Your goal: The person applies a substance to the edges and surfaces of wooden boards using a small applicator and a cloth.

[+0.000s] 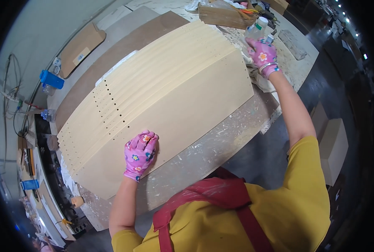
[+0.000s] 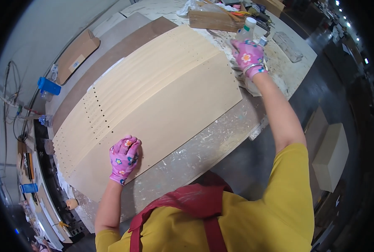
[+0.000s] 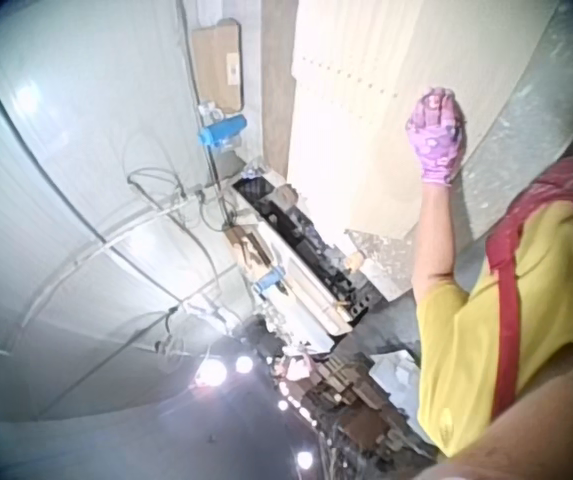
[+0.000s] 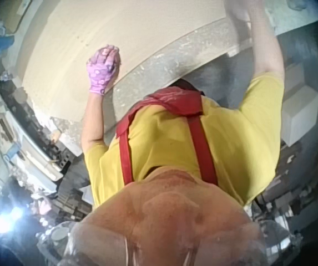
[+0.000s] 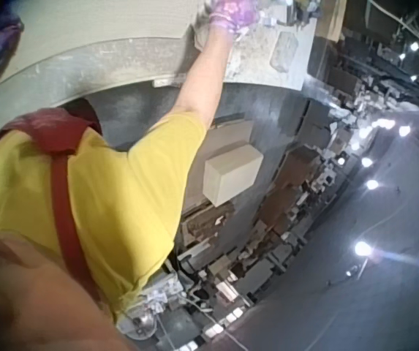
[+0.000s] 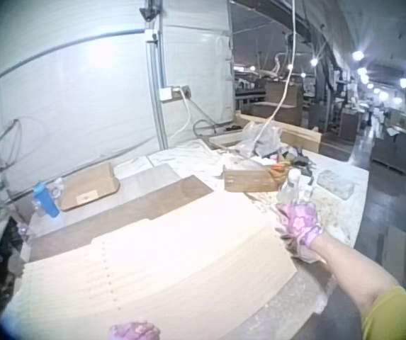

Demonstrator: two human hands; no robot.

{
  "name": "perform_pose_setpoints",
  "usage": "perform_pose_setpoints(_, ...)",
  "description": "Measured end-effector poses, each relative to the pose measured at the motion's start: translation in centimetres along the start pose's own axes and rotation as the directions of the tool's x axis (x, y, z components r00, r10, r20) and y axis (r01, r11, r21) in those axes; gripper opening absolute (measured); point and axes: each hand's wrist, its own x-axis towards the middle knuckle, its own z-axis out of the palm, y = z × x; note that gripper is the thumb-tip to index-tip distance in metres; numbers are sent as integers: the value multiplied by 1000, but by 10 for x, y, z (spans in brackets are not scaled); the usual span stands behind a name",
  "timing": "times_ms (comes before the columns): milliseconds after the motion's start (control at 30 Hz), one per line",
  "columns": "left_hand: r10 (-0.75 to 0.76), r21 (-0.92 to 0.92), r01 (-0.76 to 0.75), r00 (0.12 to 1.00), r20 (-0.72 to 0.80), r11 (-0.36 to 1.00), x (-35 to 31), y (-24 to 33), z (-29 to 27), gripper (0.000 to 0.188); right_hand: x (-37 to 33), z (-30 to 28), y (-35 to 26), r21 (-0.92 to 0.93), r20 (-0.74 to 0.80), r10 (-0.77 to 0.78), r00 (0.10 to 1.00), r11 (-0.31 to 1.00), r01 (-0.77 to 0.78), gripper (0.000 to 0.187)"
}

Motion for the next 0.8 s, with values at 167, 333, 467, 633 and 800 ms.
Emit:
perform_pose_setpoints(167, -81, 74, 78, 996, 42, 994, -5, 8, -3, 22, 4, -33, -159, 418, -156, -330, 931, 832, 365, 38)
perform_pose_setpoints(333, -204, 88, 187, 936, 285, 978, -13, -1, 8, 21, -42, -29, -355, 661, 29, -490, 872, 663, 351, 32)
perform_pose_setpoints(467, -67, 40, 66, 998, 2, 997, -14, -1, 8, 23, -16, -8, -273, 497, -101, -479, 872, 735, 461, 20)
perform_pose_setpoints(633, -45, 18, 45, 999, 5, 999, -10, -1, 9, 23, 45, 16, -133, 382, 180, -75, 981, 924, 1, 31)
perform_pose_setpoints(800, -37, -5, 37, 999, -32, 999, -14, -6, 10, 20, 6, -25, -307, 317, 119, -547, 829, 812, 490, 34)
